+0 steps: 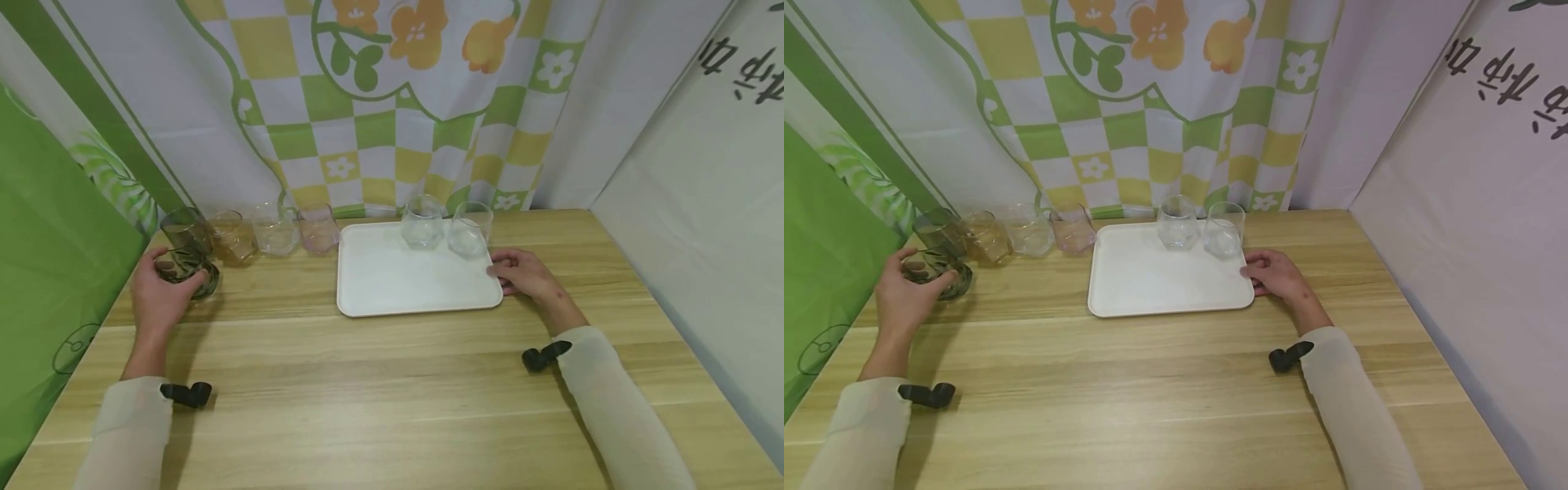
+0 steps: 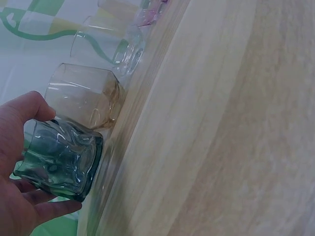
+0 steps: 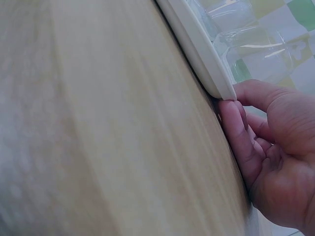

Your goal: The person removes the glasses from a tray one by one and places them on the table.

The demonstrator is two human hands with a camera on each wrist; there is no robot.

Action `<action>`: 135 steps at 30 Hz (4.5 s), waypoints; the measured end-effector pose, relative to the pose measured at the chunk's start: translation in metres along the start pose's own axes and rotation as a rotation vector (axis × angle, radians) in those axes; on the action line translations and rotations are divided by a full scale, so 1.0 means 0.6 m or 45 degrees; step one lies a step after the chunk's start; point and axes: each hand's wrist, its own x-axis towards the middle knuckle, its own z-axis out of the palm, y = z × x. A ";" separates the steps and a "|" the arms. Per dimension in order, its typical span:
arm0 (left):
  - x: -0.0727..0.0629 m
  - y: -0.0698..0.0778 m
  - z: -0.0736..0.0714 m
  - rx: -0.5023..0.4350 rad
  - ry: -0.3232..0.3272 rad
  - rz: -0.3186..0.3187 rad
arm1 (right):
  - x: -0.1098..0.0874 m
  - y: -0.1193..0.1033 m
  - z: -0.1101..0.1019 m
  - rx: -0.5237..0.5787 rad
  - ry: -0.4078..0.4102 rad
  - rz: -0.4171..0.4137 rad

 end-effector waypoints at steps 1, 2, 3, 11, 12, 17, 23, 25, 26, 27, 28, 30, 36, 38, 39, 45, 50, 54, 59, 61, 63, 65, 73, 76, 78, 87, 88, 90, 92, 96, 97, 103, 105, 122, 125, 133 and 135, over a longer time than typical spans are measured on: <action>0.000 0.000 0.000 0.003 -0.006 -0.002 | 0.000 0.000 0.000 -0.002 0.000 0.000; 0.001 -0.001 0.000 0.005 -0.010 -0.005 | 0.001 0.001 0.000 0.000 0.000 -0.001; 0.001 -0.001 0.001 0.006 -0.014 -0.009 | 0.001 0.002 0.000 0.000 0.002 -0.001; 0.001 0.000 0.001 0.012 -0.033 0.000 | 0.005 0.003 0.001 0.008 0.015 -0.013; 0.000 0.000 0.001 0.012 -0.034 0.001 | 0.005 0.003 0.001 0.010 0.016 -0.014; 0.000 -0.001 0.000 0.005 -0.039 -0.007 | 0.005 0.003 0.002 0.019 0.005 -0.017; 0.002 -0.005 0.000 0.010 -0.065 0.010 | 0.003 0.002 0.003 0.020 0.011 -0.012; 0.002 -0.006 0.000 0.021 -0.082 0.019 | 0.003 0.002 0.003 0.023 0.011 -0.012; 0.003 -0.007 -0.001 0.025 -0.092 0.023 | 0.003 0.002 0.003 0.023 0.009 -0.014; 0.003 -0.007 -0.001 0.030 -0.103 0.027 | 0.003 0.002 0.003 0.024 0.011 -0.014; 0.004 -0.008 -0.001 0.032 -0.115 0.031 | 0.003 0.002 0.003 0.020 0.011 -0.014; 0.005 -0.009 -0.002 0.034 -0.141 0.033 | 0.003 0.002 0.002 0.011 0.011 -0.016; 0.008 -0.006 -0.005 0.057 -0.186 0.050 | 0.001 0.002 0.000 -0.007 0.007 -0.019; 0.005 -0.001 -0.005 0.057 -0.147 0.083 | 0.000 0.002 0.000 -0.006 0.005 -0.017; 0.003 0.002 -0.005 0.055 -0.114 0.103 | 0.000 0.002 0.000 -0.004 0.005 -0.015; -0.016 0.039 0.004 -0.019 0.204 0.329 | -0.001 0.001 0.000 0.000 0.004 0.001; -0.030 0.085 0.025 -0.117 0.345 0.663 | 0.001 0.003 0.000 0.005 0.004 0.007; -0.044 0.113 0.052 -0.162 0.342 0.850 | 0.003 0.003 0.000 0.005 0.003 0.006; -0.065 0.145 0.088 -0.184 0.175 0.908 | 0.003 0.001 0.002 0.016 0.005 -0.001; -0.072 0.154 0.104 -0.190 0.113 0.922 | 0.002 0.000 0.002 0.018 0.003 -0.005; -0.078 0.162 0.120 -0.196 0.064 0.946 | 0.001 -0.001 0.003 0.016 0.000 -0.009; -0.083 0.171 0.137 -0.208 0.018 0.971 | 0.001 -0.002 0.003 0.013 -0.002 -0.009; -0.106 0.212 0.204 -0.247 -0.160 1.031 | 0.006 0.003 -0.001 0.013 -0.004 0.016; -0.113 0.227 0.226 -0.231 -0.227 1.019 | 0.010 0.006 -0.003 0.019 -0.007 0.028; -0.117 0.238 0.241 -0.206 -0.275 0.995 | 0.011 0.007 -0.003 0.026 -0.007 0.033; -0.114 0.271 0.312 -0.202 -0.491 0.850 | 0.005 0.001 -0.001 0.009 -0.005 0.014; -0.113 0.275 0.319 -0.203 -0.506 0.840 | 0.004 0.000 0.000 0.007 -0.005 0.014; -0.113 0.282 0.333 -0.202 -0.547 0.810 | 0.002 0.000 0.000 0.003 -0.003 0.017; -0.112 0.289 0.346 -0.196 -0.581 0.773 | 0.002 0.001 -0.001 0.000 -0.002 0.020; -0.108 0.300 0.372 -0.176 -0.622 0.691 | 0.003 0.002 -0.001 0.003 -0.006 0.025; -0.107 0.302 0.378 -0.170 -0.626 0.669 | 0.003 0.002 -0.001 0.005 -0.006 0.026; -0.098 0.315 0.410 -0.180 -0.625 0.552 | 0.004 0.002 0.000 0.002 -0.003 0.028; -0.095 0.320 0.419 -0.190 -0.628 0.527 | 0.004 0.003 0.000 0.013 0.003 0.022; -0.074 0.353 0.472 -0.246 -0.615 0.417 | 0.004 0.004 0.000 0.043 0.013 -0.013; -0.071 0.360 0.476 -0.260 -0.622 0.404 | 0.002 0.002 0.000 0.037 0.014 -0.003; -0.069 0.370 0.486 -0.278 -0.591 0.415 | 0.006 0.004 -0.001 0.019 0.003 0.034; -0.069 0.371 0.489 -0.271 -0.594 0.409 | 0.008 0.005 -0.001 0.022 0.000 0.040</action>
